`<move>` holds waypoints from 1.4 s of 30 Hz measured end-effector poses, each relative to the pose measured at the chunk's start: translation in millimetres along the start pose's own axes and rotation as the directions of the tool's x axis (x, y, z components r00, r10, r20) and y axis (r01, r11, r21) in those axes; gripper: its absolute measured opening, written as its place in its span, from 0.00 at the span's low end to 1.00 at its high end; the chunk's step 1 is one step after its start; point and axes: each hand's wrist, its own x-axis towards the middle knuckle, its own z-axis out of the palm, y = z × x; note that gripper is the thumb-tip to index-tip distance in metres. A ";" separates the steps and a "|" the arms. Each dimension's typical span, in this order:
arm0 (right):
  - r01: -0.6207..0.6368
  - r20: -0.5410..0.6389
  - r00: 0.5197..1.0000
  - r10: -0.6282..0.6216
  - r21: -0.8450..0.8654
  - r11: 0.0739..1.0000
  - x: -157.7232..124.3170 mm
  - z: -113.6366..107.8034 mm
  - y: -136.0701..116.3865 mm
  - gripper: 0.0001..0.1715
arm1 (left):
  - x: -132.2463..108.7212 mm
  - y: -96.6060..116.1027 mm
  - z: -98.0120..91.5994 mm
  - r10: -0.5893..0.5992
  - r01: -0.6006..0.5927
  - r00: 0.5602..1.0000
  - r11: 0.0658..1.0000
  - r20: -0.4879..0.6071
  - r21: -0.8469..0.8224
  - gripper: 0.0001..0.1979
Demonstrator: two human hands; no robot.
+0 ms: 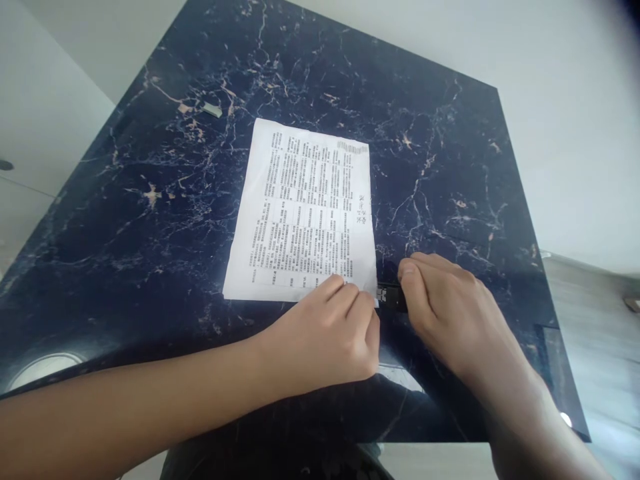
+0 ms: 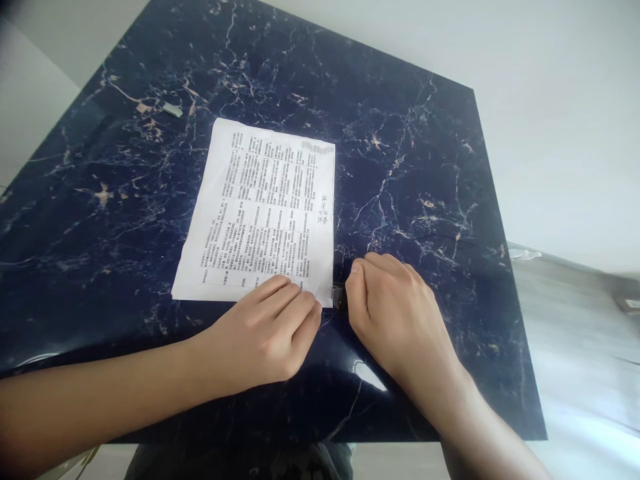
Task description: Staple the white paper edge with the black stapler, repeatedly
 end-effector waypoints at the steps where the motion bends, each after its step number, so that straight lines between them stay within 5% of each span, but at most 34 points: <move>1: 0.007 0.003 1.000 -0.007 -0.001 1.000 0.1 -0.1 0.3 0.22 | 0.0 -0.1 -0.1 0.003 -0.003 1.000 1.000 0.001 0.002 0.08; 26: -0.020 0.013 1.000 0.020 -0.037 0.999 3.1 3.5 1.9 0.22 | -0.7 -0.2 0.7 0.004 -0.004 1.000 1.000 0.008 0.002 0.09; 42: 0.063 -0.041 0.996 -0.076 -0.266 0.962 1.6 7.8 -6.3 0.20 | -1.2 -0.8 1.8 0.002 -0.002 1.000 1.000 0.017 -0.005 0.10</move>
